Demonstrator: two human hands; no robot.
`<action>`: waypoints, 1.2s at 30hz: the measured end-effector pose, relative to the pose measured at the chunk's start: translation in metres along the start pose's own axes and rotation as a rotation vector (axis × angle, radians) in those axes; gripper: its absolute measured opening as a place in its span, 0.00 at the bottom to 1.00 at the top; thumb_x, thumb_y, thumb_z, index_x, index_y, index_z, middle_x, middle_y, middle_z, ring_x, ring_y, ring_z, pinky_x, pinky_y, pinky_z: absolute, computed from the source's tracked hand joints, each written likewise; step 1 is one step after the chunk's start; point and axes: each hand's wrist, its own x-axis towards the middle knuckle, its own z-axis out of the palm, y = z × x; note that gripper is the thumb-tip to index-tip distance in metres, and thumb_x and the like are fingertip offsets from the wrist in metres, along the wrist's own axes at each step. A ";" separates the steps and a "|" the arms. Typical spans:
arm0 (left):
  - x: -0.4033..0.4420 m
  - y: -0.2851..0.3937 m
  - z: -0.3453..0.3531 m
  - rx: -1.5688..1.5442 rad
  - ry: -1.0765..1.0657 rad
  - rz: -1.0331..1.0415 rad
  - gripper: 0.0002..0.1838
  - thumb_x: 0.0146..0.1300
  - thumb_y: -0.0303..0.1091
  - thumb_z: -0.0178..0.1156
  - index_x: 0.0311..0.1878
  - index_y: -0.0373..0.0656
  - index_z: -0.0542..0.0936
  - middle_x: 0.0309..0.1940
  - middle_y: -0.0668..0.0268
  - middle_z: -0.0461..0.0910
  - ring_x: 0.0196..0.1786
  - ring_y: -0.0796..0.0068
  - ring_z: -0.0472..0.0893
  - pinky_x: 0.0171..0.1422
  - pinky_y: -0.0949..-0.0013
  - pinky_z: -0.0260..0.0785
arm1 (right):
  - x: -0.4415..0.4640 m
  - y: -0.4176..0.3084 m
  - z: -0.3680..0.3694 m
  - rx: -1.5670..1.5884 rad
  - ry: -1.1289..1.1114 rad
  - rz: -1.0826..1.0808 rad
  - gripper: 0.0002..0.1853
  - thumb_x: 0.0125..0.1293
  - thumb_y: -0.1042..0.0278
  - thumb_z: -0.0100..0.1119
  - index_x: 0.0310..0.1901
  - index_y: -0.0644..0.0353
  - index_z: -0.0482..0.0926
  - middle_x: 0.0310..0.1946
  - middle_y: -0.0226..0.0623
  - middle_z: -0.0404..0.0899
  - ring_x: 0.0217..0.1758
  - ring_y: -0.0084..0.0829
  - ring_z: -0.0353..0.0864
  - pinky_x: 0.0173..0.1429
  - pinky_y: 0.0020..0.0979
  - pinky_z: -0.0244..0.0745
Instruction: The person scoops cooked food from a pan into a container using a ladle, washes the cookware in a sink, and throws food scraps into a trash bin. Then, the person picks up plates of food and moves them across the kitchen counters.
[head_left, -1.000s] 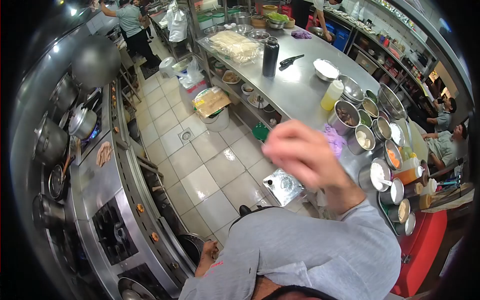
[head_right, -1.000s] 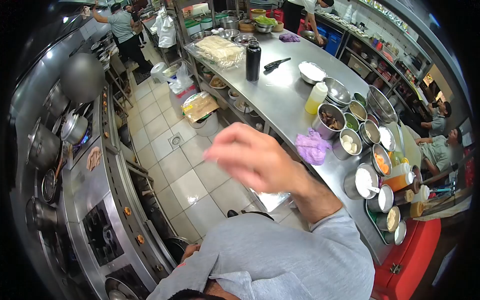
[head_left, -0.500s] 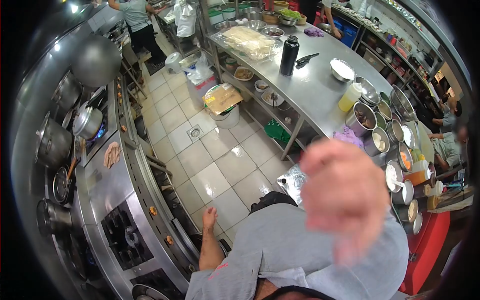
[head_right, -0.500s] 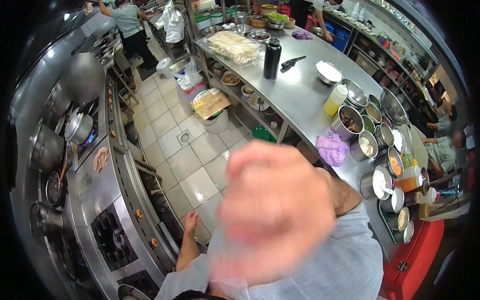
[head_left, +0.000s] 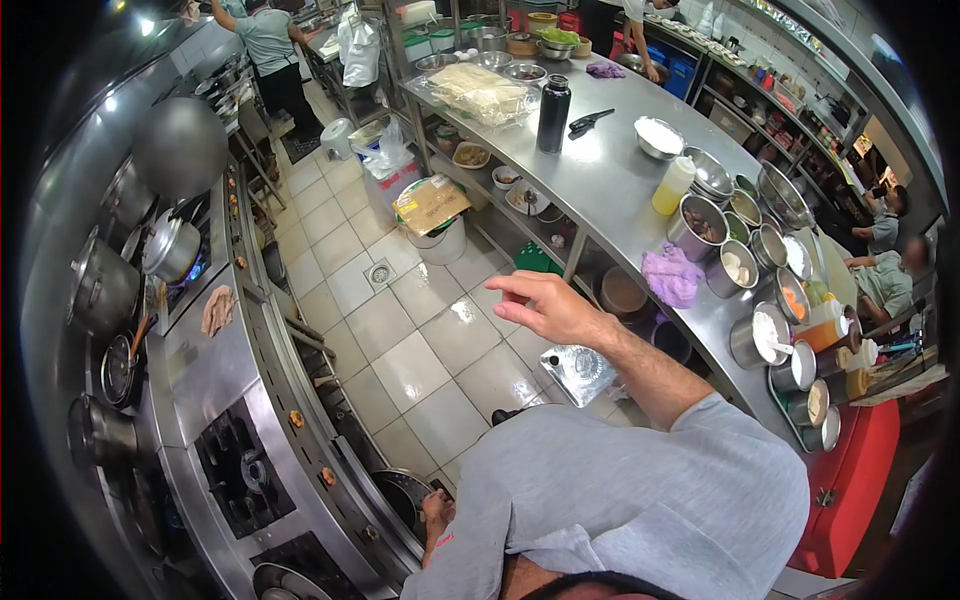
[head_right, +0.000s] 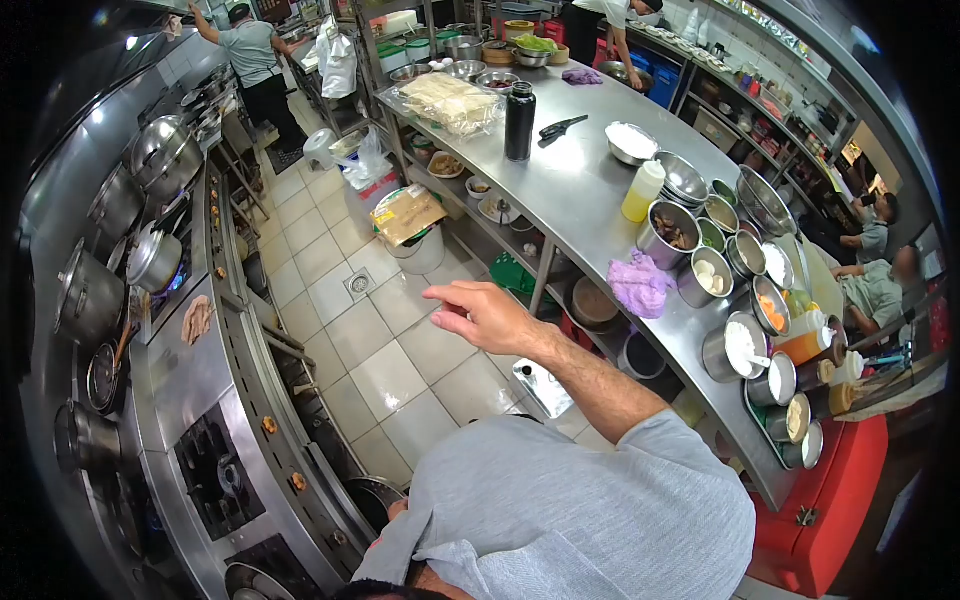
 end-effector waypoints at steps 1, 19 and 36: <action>0.004 -0.001 0.002 -0.043 0.011 0.025 0.09 0.59 0.36 0.55 0.39 0.43 0.73 0.20 0.70 0.70 0.18 0.76 0.71 0.16 0.73 0.60 | -0.006 0.000 0.000 -0.001 0.000 0.000 0.16 0.61 0.66 0.56 0.49 0.61 0.73 0.30 0.40 0.75 0.32 0.35 0.74 0.38 0.33 0.70; -0.101 -0.118 -0.002 0.195 0.066 0.201 0.16 0.56 0.37 0.59 0.46 0.42 0.72 0.26 0.71 0.73 0.22 0.78 0.71 0.22 0.71 0.66 | -0.098 0.027 -0.217 1.373 0.549 -0.253 0.35 0.63 0.40 0.42 0.61 0.60 0.59 0.55 0.51 0.69 0.64 0.49 0.60 0.63 0.52 0.56; -0.190 -0.308 -0.069 0.107 0.402 0.107 0.16 0.53 0.38 0.63 0.44 0.46 0.75 0.31 0.69 0.76 0.32 0.72 0.75 0.29 0.65 0.68 | -0.197 -0.004 -0.113 0.994 0.432 0.481 0.20 0.59 0.60 0.59 0.50 0.55 0.66 0.39 0.38 0.74 0.38 0.34 0.77 0.37 0.33 0.72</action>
